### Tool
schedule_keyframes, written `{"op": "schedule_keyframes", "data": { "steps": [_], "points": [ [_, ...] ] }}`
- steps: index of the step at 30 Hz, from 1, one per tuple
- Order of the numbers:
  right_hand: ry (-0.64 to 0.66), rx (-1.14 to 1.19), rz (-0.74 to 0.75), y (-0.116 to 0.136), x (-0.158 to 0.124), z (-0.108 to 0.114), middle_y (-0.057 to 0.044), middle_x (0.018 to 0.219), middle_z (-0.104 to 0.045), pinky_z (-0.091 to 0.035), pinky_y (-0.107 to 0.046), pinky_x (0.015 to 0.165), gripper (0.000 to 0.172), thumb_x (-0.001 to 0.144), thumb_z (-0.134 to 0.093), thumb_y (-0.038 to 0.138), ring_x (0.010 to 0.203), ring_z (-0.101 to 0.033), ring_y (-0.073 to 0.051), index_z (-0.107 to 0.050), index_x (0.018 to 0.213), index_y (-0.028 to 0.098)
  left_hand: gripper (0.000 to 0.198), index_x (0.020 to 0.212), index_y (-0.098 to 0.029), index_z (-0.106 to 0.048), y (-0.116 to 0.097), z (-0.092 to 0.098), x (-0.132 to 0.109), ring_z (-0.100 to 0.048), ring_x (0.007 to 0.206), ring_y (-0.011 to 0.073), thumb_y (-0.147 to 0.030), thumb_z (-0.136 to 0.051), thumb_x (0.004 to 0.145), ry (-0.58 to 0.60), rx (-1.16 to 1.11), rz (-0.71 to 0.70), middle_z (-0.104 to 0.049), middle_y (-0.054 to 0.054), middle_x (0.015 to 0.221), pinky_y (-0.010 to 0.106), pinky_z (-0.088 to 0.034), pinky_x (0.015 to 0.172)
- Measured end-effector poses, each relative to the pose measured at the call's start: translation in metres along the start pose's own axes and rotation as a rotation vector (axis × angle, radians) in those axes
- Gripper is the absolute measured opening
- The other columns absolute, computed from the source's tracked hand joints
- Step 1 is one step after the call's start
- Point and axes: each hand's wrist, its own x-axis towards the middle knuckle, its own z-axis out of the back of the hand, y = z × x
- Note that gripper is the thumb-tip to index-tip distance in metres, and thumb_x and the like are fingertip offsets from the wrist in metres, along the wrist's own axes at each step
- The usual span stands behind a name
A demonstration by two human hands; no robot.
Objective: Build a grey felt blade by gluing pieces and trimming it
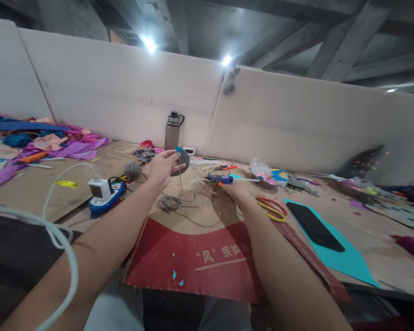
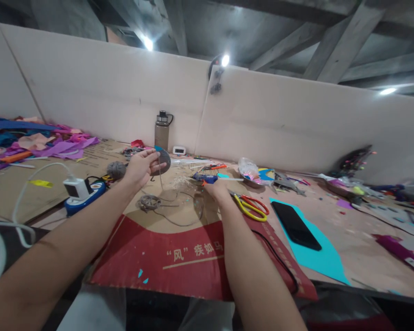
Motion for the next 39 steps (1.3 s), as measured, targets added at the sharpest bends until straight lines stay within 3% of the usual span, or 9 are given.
{"op": "schedule_keyframes", "data": {
  "steps": [2,5,8,11,16,23,39],
  "points": [
    [-0.018,0.069,-0.099,0.009,-0.001,0.004,-0.001,0.048,-0.051,-0.042,-0.028,0.045,0.004,0.067,-0.054,0.022,0.045,-0.052,-0.015,-0.054,0.064,0.019,0.008,0.077,-0.011,-0.059,0.001,0.001,0.002,-0.056,0.051,0.0055,-0.008,-0.065,0.073,0.010,0.020,-0.018,-0.060,-0.001,0.062,0.029,-0.059,0.065],
    [-0.059,0.266,-0.138,0.032,-0.008,0.011,0.000,0.069,-0.057,-0.047,-0.024,0.050,0.015,0.071,-0.045,0.021,0.053,-0.054,-0.011,-0.053,0.084,0.019,0.009,0.077,-0.011,-0.060,0.004,0.003,0.004,-0.056,0.052,0.0053,-0.009,-0.067,0.072,0.010,0.042,-0.042,-0.059,-0.001,0.064,0.031,-0.059,0.066],
    [-0.035,0.780,-0.005,0.061,-0.021,0.016,0.002,0.078,-0.058,-0.047,-0.022,0.053,0.030,0.065,-0.057,0.022,0.059,-0.054,-0.009,-0.051,0.095,0.021,0.011,0.077,-0.011,-0.060,0.006,0.005,0.006,-0.057,0.054,0.0059,-0.010,-0.069,0.070,0.006,0.071,-0.057,-0.060,0.000,0.067,0.032,-0.059,0.068],
    [0.035,0.942,0.147,0.081,-0.035,0.019,0.000,0.090,-0.062,-0.043,-0.020,0.050,0.035,0.068,-0.060,0.025,0.064,-0.054,-0.010,-0.050,0.102,0.023,0.013,0.075,-0.011,-0.061,0.006,0.004,0.006,-0.053,0.051,0.0048,-0.012,-0.071,0.068,0.004,0.096,-0.070,-0.057,-0.002,0.063,0.032,-0.059,0.067],
    [0.073,0.794,0.262,0.090,-0.045,0.017,-0.004,0.100,-0.064,-0.043,-0.024,0.054,0.028,0.077,-0.056,0.027,0.064,-0.052,-0.011,-0.052,0.104,0.022,0.012,0.075,-0.011,-0.062,0.007,0.000,0.004,-0.055,0.054,0.0062,-0.011,-0.070,0.066,-0.010,0.149,-0.096,-0.059,-0.001,0.065,0.029,-0.058,0.063],
    [0.012,0.551,0.398,0.092,-0.047,0.015,-0.005,0.097,-0.065,-0.043,-0.035,0.083,0.027,0.078,-0.052,0.019,0.085,-0.058,-0.018,-0.055,0.105,0.021,0.009,0.073,-0.011,-0.062,0.010,-0.002,0.002,-0.057,0.056,0.0064,-0.013,-0.068,0.067,-0.008,0.197,-0.115,-0.060,0.000,0.066,0.028,-0.058,0.064],
    [-0.007,0.469,0.373,0.094,-0.048,0.014,-0.005,0.093,-0.063,-0.044,-0.036,0.079,0.024,0.078,-0.049,0.017,0.080,-0.057,-0.019,-0.053,0.102,0.022,0.014,0.073,-0.012,-0.062,0.016,0.003,0.006,-0.063,0.064,0.0106,-0.017,-0.072,0.065,0.020,0.228,-0.151,-0.064,0.001,0.070,0.033,-0.059,0.070]
  ]
}}
